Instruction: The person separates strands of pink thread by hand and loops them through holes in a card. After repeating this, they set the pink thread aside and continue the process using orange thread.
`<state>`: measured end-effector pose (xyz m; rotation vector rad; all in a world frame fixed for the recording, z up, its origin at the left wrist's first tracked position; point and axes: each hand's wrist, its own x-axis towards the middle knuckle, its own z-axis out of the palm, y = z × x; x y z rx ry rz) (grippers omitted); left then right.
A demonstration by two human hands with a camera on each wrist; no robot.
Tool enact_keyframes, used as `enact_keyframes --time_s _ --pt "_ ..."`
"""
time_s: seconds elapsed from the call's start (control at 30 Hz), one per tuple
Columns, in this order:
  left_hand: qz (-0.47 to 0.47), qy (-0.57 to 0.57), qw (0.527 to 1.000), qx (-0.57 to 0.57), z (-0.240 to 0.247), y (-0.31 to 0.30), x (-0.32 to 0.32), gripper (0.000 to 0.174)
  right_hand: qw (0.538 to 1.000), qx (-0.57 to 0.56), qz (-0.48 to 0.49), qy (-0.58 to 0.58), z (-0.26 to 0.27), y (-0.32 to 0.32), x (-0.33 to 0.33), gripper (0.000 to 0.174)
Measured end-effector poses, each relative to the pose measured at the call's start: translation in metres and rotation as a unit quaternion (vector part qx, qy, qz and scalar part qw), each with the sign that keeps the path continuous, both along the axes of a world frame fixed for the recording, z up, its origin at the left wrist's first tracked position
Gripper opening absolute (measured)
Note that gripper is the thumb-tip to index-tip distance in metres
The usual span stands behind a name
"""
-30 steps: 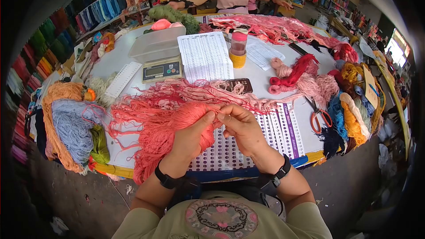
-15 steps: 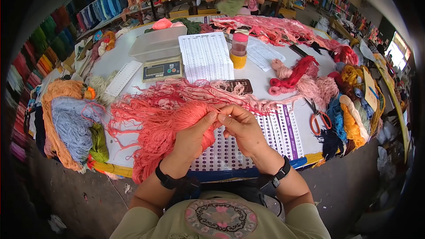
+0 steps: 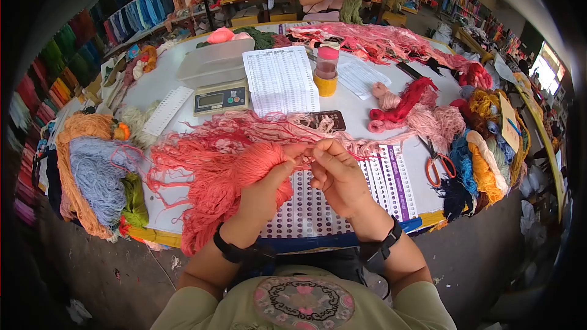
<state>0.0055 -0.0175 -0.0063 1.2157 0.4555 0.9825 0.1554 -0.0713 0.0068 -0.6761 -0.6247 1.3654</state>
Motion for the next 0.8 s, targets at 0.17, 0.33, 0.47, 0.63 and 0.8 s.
enact_keyframes --time_s 0.17,0.33,0.47,0.63,0.8 --pt "-0.125 -0.091 0.982 -0.11 0.02 0.019 -0.012 0.037 0.981 -0.081 0.176 -0.005 0.001 -0.013 0.026 0.007" --pt "-0.287 -0.09 0.915 -0.268 0.012 0.054 -0.05 0.03 0.971 -0.009 -0.215 -0.104 -0.012 -0.008 0.095 0.007" --pt "-0.058 -0.183 0.921 -0.339 -0.012 0.105 -0.103 0.018 0.981 0.01 -0.191 -0.005 -0.046 -0.057 0.198 0.007" --pt "0.148 -0.262 0.911 -0.283 -0.019 0.157 -0.215 0.021 0.845 -0.056 -0.502 -0.178 -0.054 -0.161 0.395 0.008" --pt "-0.005 -0.264 0.919 -0.292 -0.008 0.115 -0.091 0.028 0.605 0.016 -0.415 -0.679 -0.049 -0.067 0.287 0.019"
